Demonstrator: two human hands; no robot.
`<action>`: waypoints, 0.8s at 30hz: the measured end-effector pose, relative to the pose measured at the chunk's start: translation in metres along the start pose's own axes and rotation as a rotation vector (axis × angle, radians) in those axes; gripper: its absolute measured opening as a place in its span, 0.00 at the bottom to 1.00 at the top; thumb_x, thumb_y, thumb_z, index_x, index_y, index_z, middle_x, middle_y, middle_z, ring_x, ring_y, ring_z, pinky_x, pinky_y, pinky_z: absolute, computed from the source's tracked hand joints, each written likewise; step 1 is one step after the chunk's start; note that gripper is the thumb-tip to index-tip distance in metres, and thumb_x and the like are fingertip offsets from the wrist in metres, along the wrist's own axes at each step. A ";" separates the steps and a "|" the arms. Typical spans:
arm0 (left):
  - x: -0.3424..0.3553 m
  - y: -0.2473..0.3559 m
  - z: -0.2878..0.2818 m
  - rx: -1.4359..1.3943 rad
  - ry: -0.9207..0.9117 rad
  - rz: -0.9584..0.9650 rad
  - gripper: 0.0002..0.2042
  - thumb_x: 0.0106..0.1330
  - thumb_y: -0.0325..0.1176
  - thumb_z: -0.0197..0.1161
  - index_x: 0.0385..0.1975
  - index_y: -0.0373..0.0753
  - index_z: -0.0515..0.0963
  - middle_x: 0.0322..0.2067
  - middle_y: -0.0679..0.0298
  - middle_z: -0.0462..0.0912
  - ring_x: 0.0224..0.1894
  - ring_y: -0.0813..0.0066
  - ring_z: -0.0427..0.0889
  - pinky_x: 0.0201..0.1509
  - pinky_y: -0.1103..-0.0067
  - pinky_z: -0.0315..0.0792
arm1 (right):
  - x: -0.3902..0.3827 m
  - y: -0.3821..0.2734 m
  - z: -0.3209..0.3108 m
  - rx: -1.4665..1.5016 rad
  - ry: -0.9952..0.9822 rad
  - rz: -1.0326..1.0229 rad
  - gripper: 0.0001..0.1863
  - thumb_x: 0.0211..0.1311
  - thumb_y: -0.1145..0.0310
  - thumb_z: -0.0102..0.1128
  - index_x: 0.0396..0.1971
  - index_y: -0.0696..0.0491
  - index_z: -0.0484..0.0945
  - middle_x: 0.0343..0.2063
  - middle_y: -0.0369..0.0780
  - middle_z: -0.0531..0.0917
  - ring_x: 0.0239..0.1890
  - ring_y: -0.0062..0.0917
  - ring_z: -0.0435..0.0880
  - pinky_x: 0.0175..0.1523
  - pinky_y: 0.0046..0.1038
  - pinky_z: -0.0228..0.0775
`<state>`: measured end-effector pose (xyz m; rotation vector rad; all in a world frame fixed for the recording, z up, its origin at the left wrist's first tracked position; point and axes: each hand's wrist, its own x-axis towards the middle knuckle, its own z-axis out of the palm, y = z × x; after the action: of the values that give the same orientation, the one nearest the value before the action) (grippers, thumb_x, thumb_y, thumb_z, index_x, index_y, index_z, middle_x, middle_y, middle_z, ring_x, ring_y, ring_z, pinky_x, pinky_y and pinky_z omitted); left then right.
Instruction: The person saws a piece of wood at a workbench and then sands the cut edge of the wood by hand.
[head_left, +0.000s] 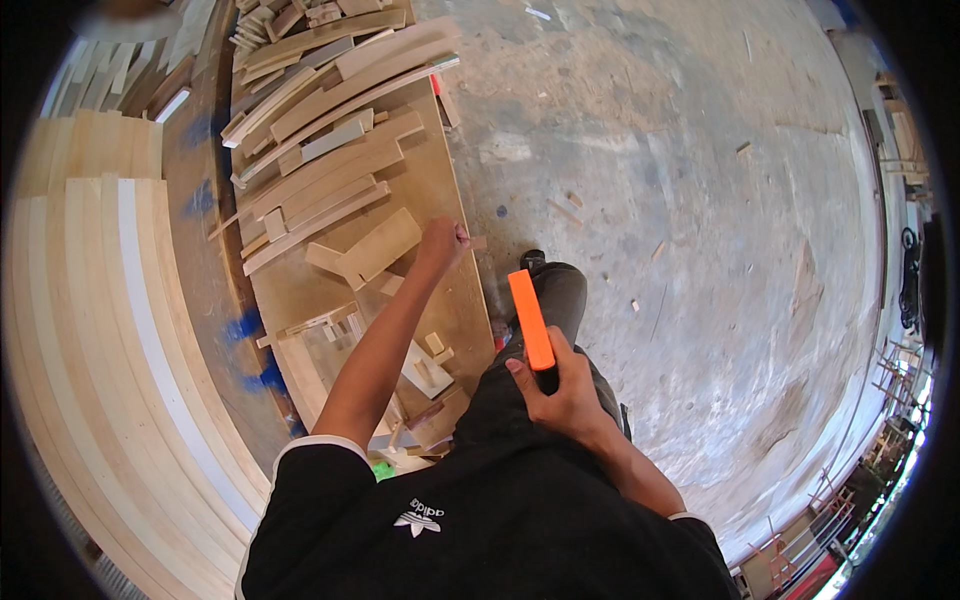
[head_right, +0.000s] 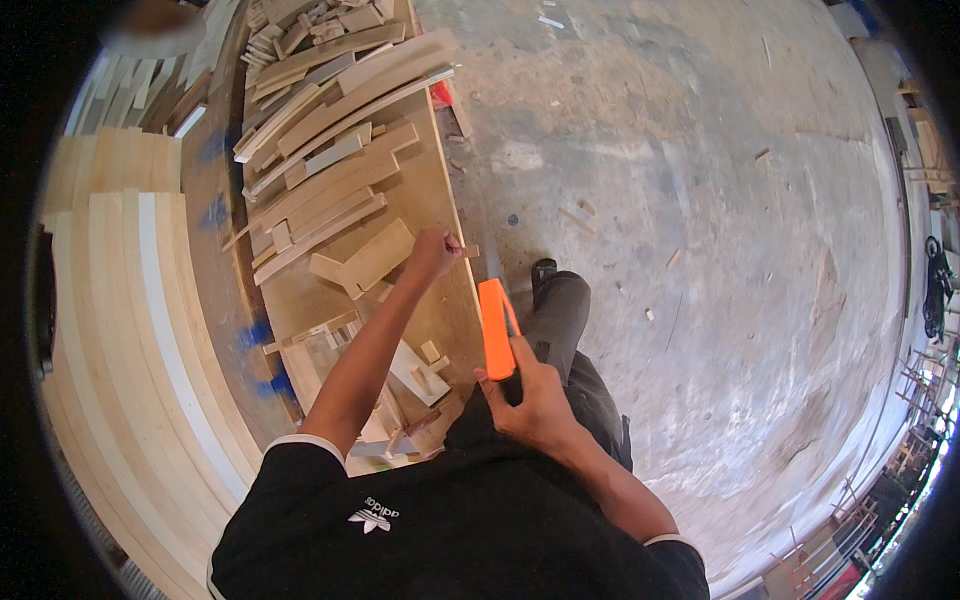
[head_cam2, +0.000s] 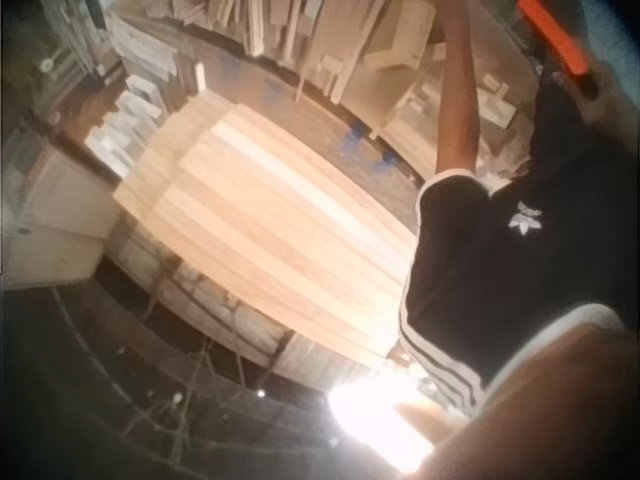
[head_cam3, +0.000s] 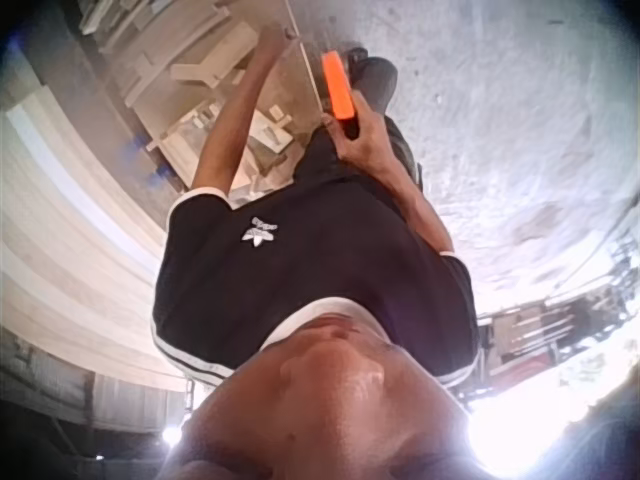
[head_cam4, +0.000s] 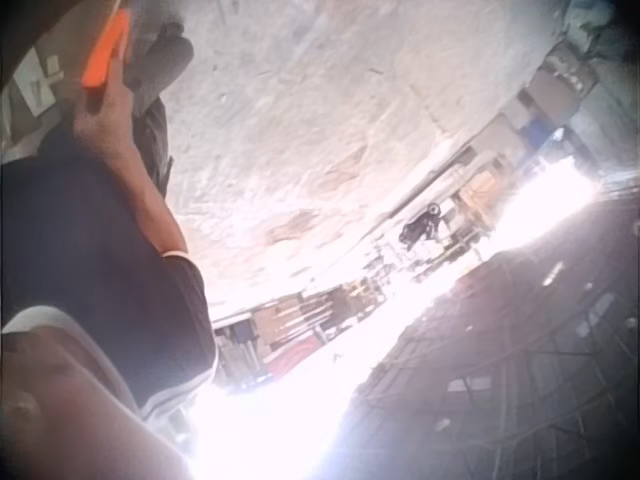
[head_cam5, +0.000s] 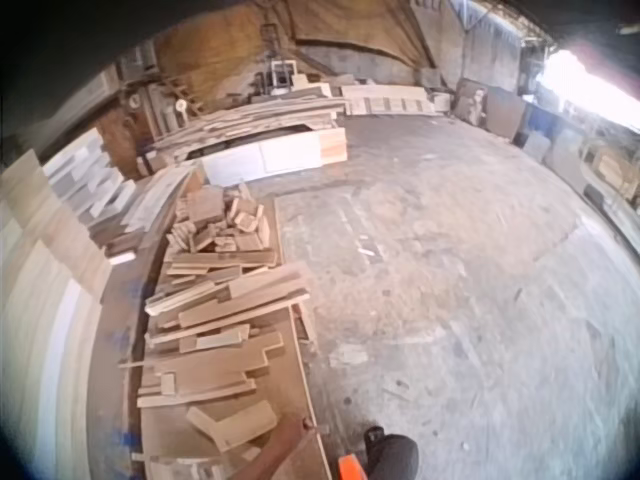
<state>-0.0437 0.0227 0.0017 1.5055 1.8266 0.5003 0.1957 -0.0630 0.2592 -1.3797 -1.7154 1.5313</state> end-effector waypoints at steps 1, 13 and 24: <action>0.001 -0.001 0.000 -0.020 0.006 0.001 0.04 0.52 0.25 0.67 0.20 0.33 0.79 0.22 0.53 0.83 0.26 0.63 0.84 0.30 0.72 0.75 | -0.001 -0.002 0.005 0.024 0.003 -0.015 0.14 0.60 0.72 0.65 0.40 0.58 0.69 0.27 0.47 0.77 0.31 0.38 0.79 0.37 0.30 0.70; 0.003 -0.016 0.008 -0.075 0.145 0.105 0.08 0.44 0.26 0.72 0.15 0.34 0.78 0.19 0.50 0.80 0.25 0.56 0.84 0.30 0.69 0.75 | -0.015 -0.004 0.028 0.141 -0.086 0.079 0.16 0.60 0.75 0.60 0.46 0.60 0.66 0.29 0.54 0.79 0.38 0.53 0.81 0.38 0.37 0.72; 0.008 -0.010 0.000 0.000 -0.072 -0.066 0.07 0.38 0.21 0.67 0.20 0.35 0.80 0.23 0.51 0.82 0.27 0.64 0.85 0.31 0.74 0.75 | -0.020 -0.050 0.015 0.158 -0.122 0.196 0.18 0.61 0.74 0.59 0.47 0.60 0.64 0.31 0.55 0.80 0.37 0.50 0.83 0.38 0.37 0.72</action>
<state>-0.0512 0.0275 -0.0070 1.4397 1.8140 0.4099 0.1727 -0.0814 0.3067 -1.4332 -1.5262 1.8508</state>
